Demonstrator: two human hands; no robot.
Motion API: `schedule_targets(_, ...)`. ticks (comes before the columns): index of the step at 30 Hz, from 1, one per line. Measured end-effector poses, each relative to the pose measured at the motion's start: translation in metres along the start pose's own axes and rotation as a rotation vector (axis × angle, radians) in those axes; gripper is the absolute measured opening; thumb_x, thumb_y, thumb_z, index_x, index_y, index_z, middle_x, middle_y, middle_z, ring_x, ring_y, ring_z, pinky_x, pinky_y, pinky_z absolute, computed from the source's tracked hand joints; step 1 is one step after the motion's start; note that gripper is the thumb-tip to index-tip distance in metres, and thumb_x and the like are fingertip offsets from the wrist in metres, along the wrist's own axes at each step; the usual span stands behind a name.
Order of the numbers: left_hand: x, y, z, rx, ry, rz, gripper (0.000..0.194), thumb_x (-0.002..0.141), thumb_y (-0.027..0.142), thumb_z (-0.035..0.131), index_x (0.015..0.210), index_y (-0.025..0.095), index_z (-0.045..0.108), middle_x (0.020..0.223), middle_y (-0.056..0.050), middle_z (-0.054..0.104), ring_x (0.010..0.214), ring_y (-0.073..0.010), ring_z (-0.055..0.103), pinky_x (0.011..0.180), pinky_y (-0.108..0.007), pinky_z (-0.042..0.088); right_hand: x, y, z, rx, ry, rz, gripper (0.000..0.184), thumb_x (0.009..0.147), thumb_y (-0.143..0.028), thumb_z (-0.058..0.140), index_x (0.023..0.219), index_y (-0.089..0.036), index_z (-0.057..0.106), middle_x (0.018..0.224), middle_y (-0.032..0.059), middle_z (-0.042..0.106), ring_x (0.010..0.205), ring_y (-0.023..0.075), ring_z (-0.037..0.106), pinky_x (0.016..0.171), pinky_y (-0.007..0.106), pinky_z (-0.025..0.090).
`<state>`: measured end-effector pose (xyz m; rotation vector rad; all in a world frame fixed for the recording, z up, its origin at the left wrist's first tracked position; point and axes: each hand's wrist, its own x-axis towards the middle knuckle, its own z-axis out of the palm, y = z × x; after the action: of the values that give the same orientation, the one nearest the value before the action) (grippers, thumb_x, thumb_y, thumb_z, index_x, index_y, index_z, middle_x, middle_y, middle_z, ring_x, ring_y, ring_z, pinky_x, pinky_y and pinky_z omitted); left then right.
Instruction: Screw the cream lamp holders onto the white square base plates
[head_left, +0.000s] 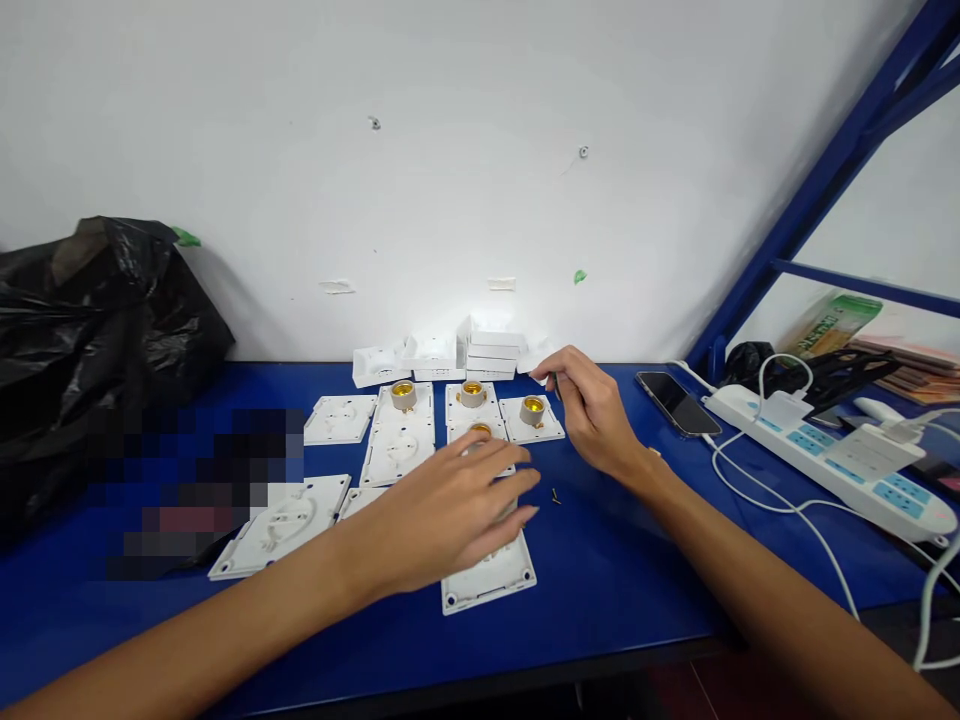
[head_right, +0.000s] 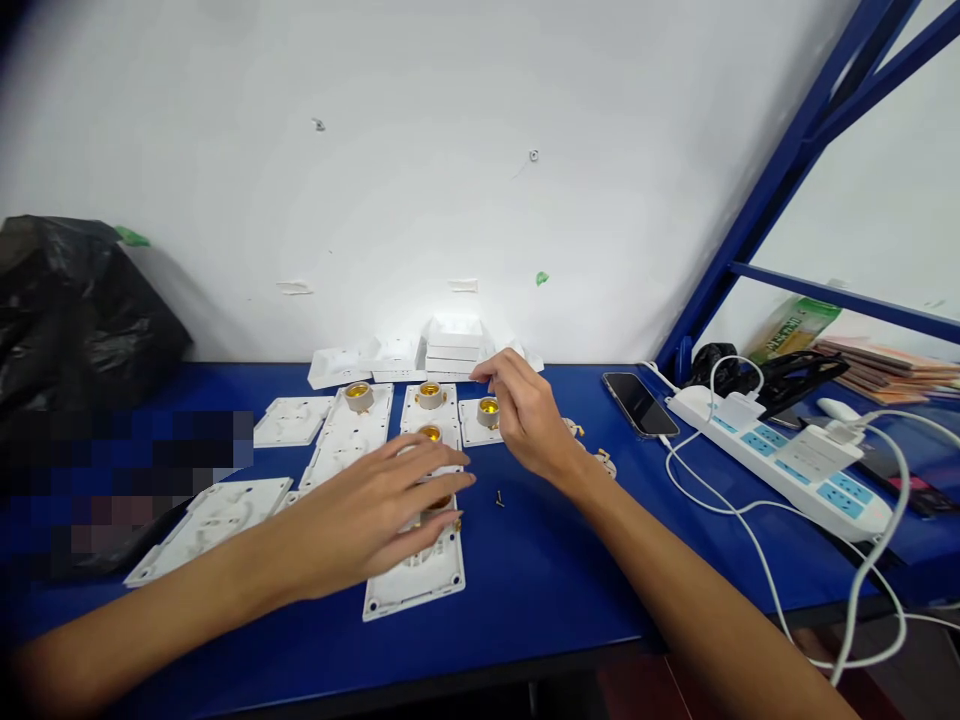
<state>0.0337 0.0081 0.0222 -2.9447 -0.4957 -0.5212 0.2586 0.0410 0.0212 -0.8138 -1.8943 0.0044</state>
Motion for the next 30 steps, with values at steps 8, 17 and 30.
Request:
schedule_targets(8, -0.017, -0.008, 0.010, -0.218, -0.072, -0.125, 0.017, 0.104, 0.036, 0.060, 0.107, 0.019, 0.064, 0.098, -0.002, 0.065, 0.085, -0.0204, 0.062, 0.088, -0.038, 0.046, -0.009, -0.022, 0.011, 0.056, 0.093, 0.022, 0.029, 0.107, -0.013, 0.035, 0.110, -0.024, 0.062, 0.092, 0.0038, 0.060, 0.082, 0.0170, 0.059, 0.074, 0.037, 0.048)
schedule_targets(17, -0.030, -0.007, 0.004, -0.427, 0.044, -0.181, 0.022, 0.105, 0.034, 0.059, 0.120, 0.017, 0.058, 0.106, -0.005, 0.063, 0.090, -0.0202, 0.060, 0.080, -0.033, 0.049, -0.012, -0.019, 0.018, 0.061, 0.311, 0.034, 0.029, 0.108, -0.019, 0.036, 0.106, -0.025, 0.064, 0.093, 0.0042, 0.061, 0.077, 0.0176, 0.059, 0.069, 0.038, 0.047)
schedule_targets(30, -0.040, -0.001, 0.004, -0.288, -0.124, -0.160, 0.024, 0.100, 0.037, 0.067, 0.111, 0.017, 0.061, 0.101, -0.004, 0.063, 0.086, -0.0212, 0.061, 0.085, -0.035, 0.049, -0.013, -0.022, 0.020, 0.076, 0.268, 0.090, 0.022, 0.107, -0.023, 0.044, 0.109, -0.028, 0.065, 0.096, 0.0057, 0.062, 0.081, 0.0198, 0.061, 0.073, 0.041, 0.051)
